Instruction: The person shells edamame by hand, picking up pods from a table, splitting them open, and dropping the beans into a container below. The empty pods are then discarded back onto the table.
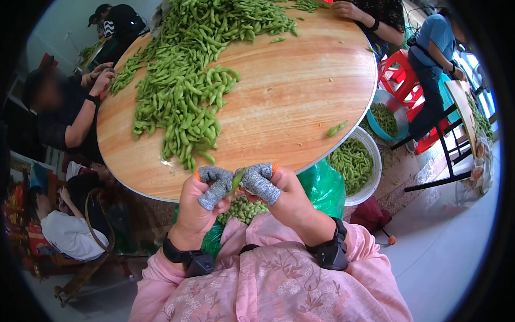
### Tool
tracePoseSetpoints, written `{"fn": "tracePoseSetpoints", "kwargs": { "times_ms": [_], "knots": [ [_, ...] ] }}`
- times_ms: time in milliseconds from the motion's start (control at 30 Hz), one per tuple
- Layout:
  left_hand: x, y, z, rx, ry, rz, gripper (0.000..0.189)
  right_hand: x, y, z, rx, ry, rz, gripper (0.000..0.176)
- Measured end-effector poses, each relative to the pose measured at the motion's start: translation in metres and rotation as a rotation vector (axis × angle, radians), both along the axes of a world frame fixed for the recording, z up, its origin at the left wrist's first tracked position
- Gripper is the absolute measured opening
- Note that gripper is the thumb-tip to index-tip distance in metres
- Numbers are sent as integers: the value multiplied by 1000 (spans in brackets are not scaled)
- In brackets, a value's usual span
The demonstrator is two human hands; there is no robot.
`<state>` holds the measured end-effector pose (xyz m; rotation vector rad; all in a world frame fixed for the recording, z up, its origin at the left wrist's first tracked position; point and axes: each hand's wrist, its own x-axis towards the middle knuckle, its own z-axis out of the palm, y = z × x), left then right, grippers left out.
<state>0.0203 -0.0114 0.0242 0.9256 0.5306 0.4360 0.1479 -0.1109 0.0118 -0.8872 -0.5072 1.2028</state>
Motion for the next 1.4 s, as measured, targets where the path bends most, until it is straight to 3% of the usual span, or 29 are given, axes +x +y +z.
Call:
{"fn": "tracePoseSetpoints", "kwargs": {
  "times_ms": [267,433,567,633,1200,1300,1400],
  "knots": [
    [0,0,-2,23,-2,17,10,-6,4,-1,-7,-67,-75,22],
    [0,0,-2,51,-2,43,10,0,1,-3,-55,-191,105,20],
    [0,0,0,78,42,75,9,1,1,-3,-14,-167,87,20],
    [0,0,0,88,41,76,9,0,-1,6,-41,-18,63,18],
    [1,-4,2,293,18,120,6,5,-1,3,-3,-196,136,19],
    [-2,-2,0,235,24,35,12,4,-2,3,-10,-204,133,18],
    [0,-4,0,322,34,116,7,4,-2,3,-26,-190,123,16]
  ]
}}
